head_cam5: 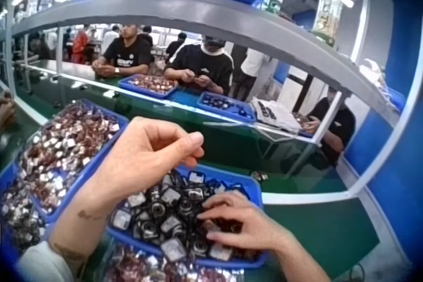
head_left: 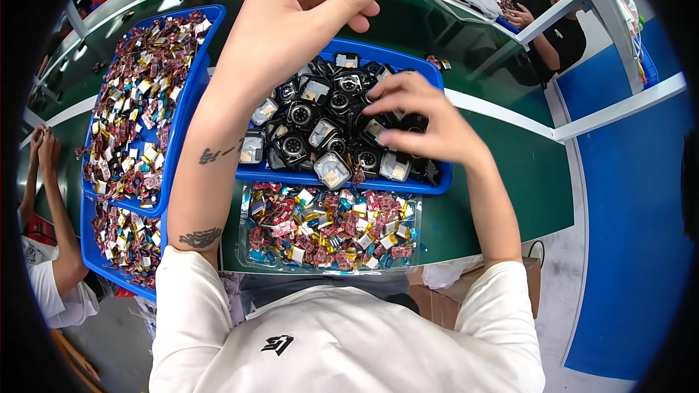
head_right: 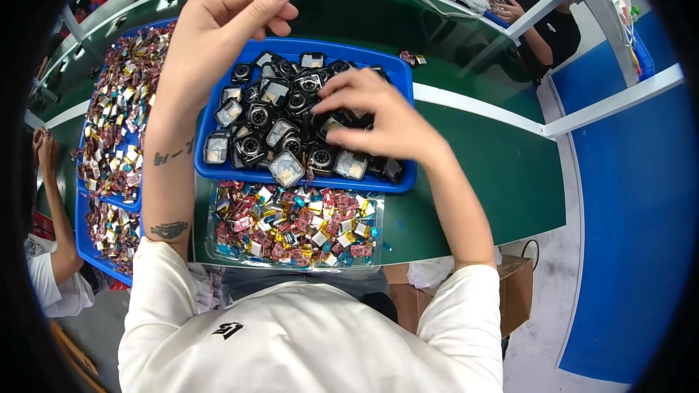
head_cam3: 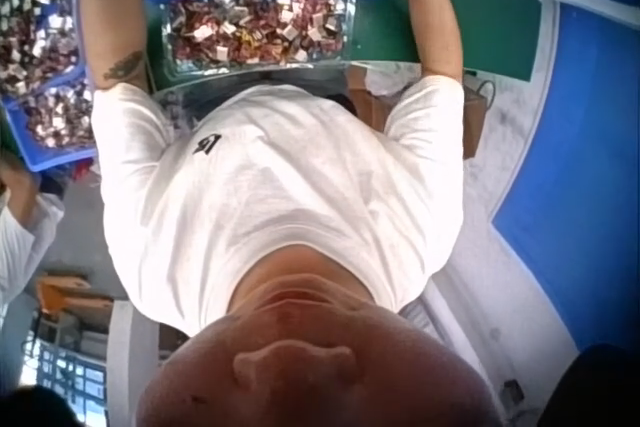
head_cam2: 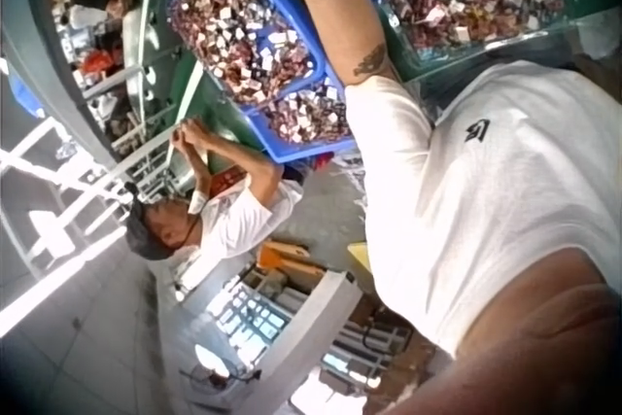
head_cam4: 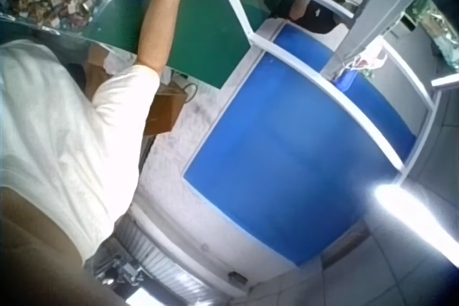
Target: Sorting and organizing various small electronic components from a pile into trays on an assembly line.
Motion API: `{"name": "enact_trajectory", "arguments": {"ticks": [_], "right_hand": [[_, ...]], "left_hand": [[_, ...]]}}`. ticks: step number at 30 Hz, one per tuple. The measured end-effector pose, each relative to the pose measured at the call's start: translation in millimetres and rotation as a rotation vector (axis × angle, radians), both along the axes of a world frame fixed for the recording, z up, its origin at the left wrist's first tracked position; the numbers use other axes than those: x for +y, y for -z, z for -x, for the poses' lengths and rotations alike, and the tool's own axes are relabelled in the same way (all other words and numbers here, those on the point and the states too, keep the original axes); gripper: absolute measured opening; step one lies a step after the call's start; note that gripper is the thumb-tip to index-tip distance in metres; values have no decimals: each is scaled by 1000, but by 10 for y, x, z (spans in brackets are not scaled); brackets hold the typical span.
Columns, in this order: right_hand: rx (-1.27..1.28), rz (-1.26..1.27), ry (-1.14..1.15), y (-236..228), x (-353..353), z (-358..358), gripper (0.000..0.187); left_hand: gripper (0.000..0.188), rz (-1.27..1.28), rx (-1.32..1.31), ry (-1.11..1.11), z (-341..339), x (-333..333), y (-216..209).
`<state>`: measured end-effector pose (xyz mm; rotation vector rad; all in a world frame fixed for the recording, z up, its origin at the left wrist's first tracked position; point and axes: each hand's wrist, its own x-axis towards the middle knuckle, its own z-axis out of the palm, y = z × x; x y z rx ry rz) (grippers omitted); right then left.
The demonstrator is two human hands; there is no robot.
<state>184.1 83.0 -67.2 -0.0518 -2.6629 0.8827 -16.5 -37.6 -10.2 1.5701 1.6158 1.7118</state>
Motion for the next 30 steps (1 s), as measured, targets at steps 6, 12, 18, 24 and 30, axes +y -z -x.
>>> {"name": "enact_trajectory", "arguments": {"ticks": [6,12,18,24,30], "right_hand": [[85,21,-156,26,-363,-42,12],[296,656,76,-325,-271,38,12],[452,770,49,-515,-258,171,13],[537,671,163,-494,-296,177,15],[558,540,231,-481,-258,142,11]], "left_hand": [[23,-15,28,184,-62,-2,-43],[16,98,49,273,-128,-141,-157],[10,-91,192,147,-232,-193,-181],[12,-157,330,-38,-348,-140,-149],[9,-234,463,-102,-363,-32,-56]]}}
